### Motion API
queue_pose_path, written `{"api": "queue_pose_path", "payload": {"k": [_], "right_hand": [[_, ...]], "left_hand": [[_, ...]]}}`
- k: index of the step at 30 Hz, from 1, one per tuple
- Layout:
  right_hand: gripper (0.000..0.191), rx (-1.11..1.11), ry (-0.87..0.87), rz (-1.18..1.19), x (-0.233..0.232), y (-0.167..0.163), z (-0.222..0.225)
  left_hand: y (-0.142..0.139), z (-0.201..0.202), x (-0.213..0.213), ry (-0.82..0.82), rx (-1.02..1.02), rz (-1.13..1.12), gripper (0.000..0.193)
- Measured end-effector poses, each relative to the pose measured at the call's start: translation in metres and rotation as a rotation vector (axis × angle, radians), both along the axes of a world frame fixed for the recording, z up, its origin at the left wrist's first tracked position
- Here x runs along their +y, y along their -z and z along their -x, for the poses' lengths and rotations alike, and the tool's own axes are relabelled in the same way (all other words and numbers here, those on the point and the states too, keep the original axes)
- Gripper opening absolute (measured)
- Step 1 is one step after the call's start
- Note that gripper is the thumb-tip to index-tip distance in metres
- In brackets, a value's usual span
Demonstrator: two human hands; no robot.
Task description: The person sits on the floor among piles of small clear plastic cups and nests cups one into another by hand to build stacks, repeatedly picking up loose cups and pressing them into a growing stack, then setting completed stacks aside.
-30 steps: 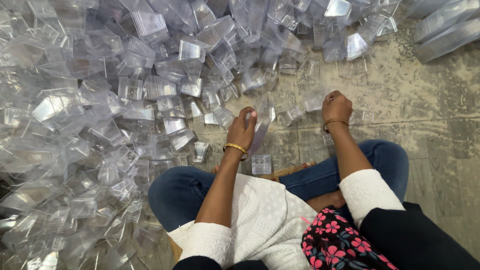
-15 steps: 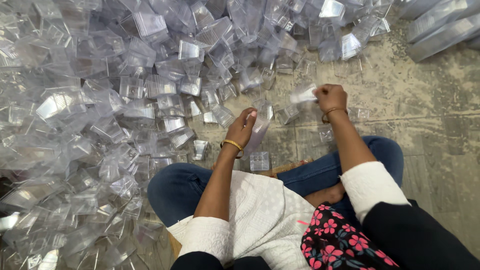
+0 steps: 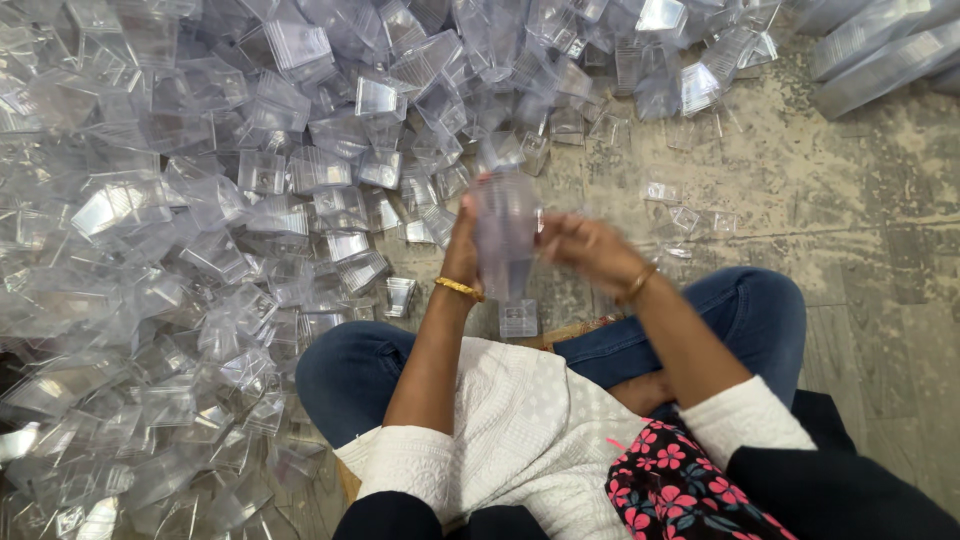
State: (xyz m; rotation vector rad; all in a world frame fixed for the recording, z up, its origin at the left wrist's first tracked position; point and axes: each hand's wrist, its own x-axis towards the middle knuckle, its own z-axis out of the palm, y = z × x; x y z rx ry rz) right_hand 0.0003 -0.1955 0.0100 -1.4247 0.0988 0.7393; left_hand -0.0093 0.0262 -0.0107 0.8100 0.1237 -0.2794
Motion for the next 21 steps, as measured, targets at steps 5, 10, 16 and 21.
{"api": "queue_pose_path", "payload": {"k": [5,10,16,21], "right_hand": [[0.068,-0.089,-0.094,-0.197,0.03,0.027,0.032],[0.065,-0.187,0.078,0.009,0.039,0.04,0.033],[0.068,-0.617,0.226,0.394,0.054,0.02,0.044],[0.069,-0.926,0.163,0.496,0.065,-0.007,0.064]], "left_hand": [[0.005,0.001,0.006,-0.262,-0.177,-0.082,0.056],[0.013,-0.004,0.005,-0.396,-0.223,-0.41,0.051],[0.006,0.005,0.0,-0.381,-0.025,-0.278,0.058],[0.015,0.002,-0.003,-0.334,-0.062,-0.032,0.067]]}}
